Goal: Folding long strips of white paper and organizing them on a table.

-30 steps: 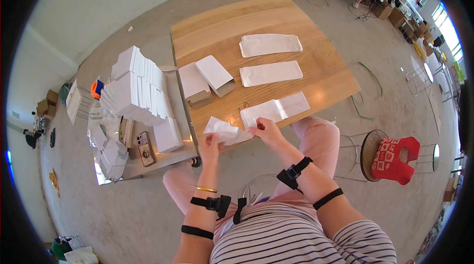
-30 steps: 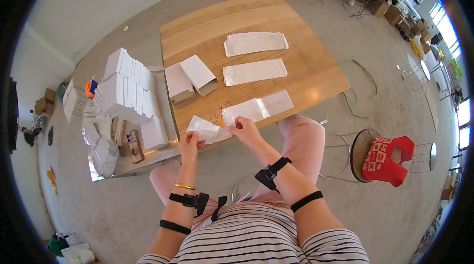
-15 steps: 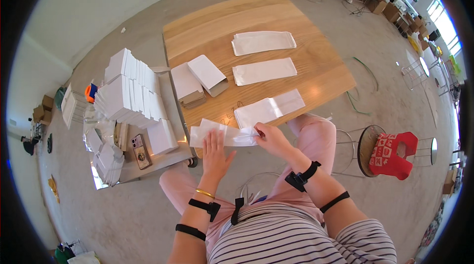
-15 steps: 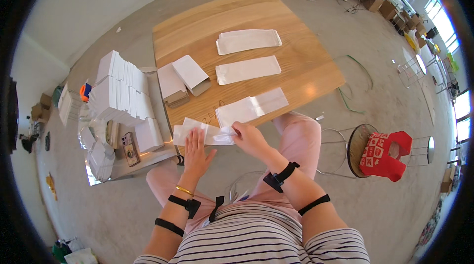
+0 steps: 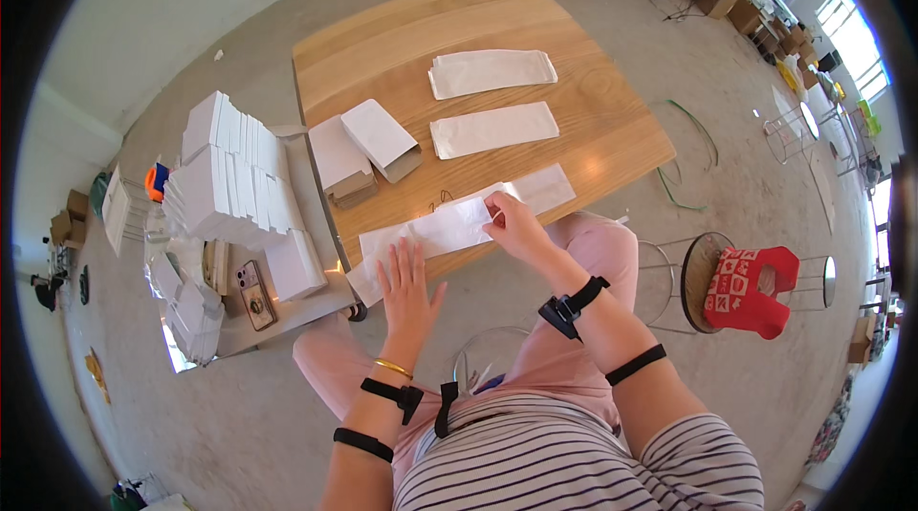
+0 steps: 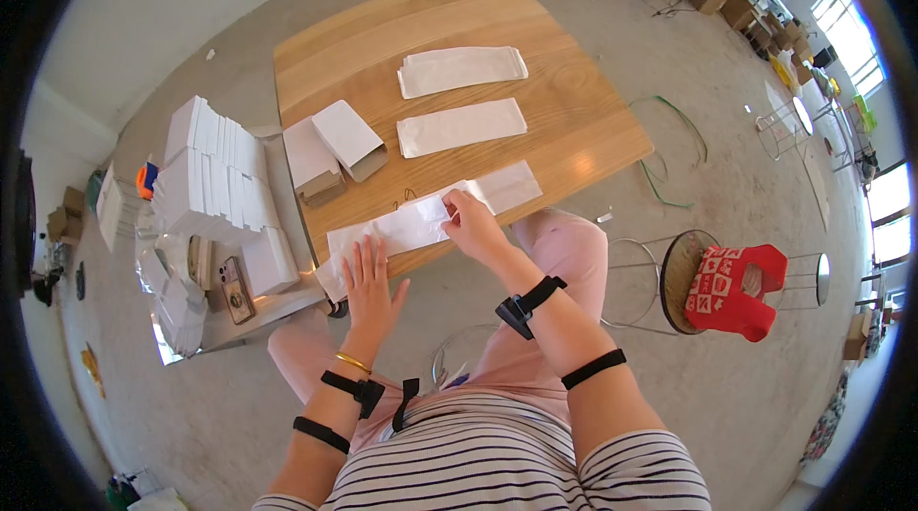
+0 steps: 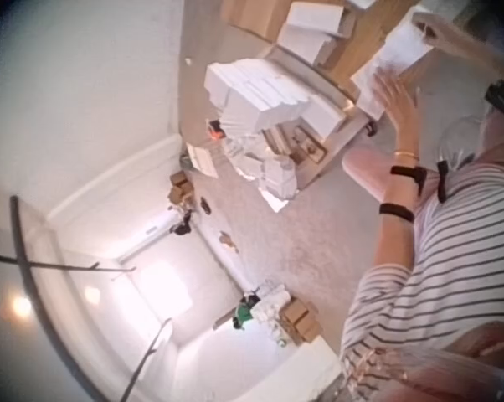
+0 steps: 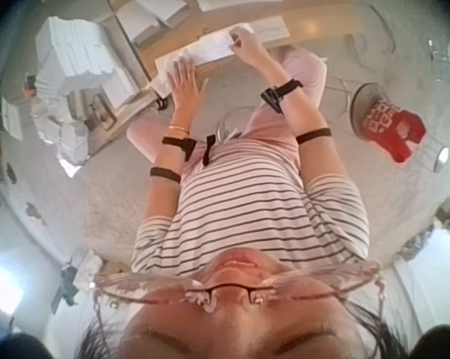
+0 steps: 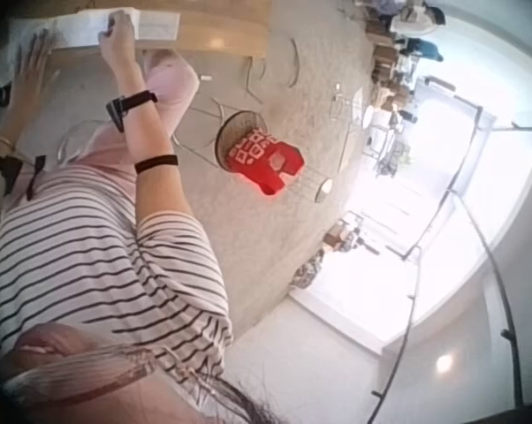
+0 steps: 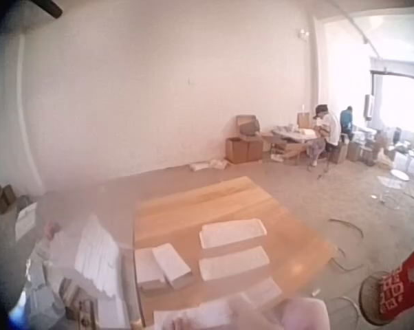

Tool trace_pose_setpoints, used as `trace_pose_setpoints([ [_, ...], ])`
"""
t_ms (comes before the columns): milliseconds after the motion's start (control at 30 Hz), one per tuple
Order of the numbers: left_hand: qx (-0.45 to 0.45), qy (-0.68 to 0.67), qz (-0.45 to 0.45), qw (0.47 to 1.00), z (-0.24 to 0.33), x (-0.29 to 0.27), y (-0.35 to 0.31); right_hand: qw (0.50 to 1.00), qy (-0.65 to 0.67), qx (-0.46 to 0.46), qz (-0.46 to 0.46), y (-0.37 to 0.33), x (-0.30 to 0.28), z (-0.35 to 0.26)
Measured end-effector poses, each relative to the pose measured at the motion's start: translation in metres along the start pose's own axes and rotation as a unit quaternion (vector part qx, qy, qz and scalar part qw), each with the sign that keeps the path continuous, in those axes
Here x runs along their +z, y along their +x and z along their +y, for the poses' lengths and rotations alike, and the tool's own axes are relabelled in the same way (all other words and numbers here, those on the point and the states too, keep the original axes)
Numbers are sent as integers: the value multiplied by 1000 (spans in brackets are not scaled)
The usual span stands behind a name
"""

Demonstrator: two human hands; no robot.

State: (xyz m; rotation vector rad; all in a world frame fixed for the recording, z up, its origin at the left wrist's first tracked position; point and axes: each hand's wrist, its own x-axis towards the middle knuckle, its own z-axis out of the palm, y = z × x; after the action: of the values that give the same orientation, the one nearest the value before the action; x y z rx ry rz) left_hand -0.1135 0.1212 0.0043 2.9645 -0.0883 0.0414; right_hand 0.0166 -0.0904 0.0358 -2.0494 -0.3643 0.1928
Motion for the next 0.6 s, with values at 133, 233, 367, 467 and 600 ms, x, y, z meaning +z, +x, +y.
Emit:
trace_pose_setpoints([
  [133,-16,-16,33,999,5,0,10,999,8,50,4,4,-2,23],
  [233,-15,-14,10,1000,1,-1,18,997,46,66,16,7,-5,32],
  [367,-3,-30,-2,1000,2,4,20,998,4,52,45,8,-14,36],
  [467,-16,-20,-14,1000,4,7,16,998,-21,44,51,9,-18,30],
  [600,-12,-16,2,1000,8,8,15,996,-60,55,45,11,-25,28],
])
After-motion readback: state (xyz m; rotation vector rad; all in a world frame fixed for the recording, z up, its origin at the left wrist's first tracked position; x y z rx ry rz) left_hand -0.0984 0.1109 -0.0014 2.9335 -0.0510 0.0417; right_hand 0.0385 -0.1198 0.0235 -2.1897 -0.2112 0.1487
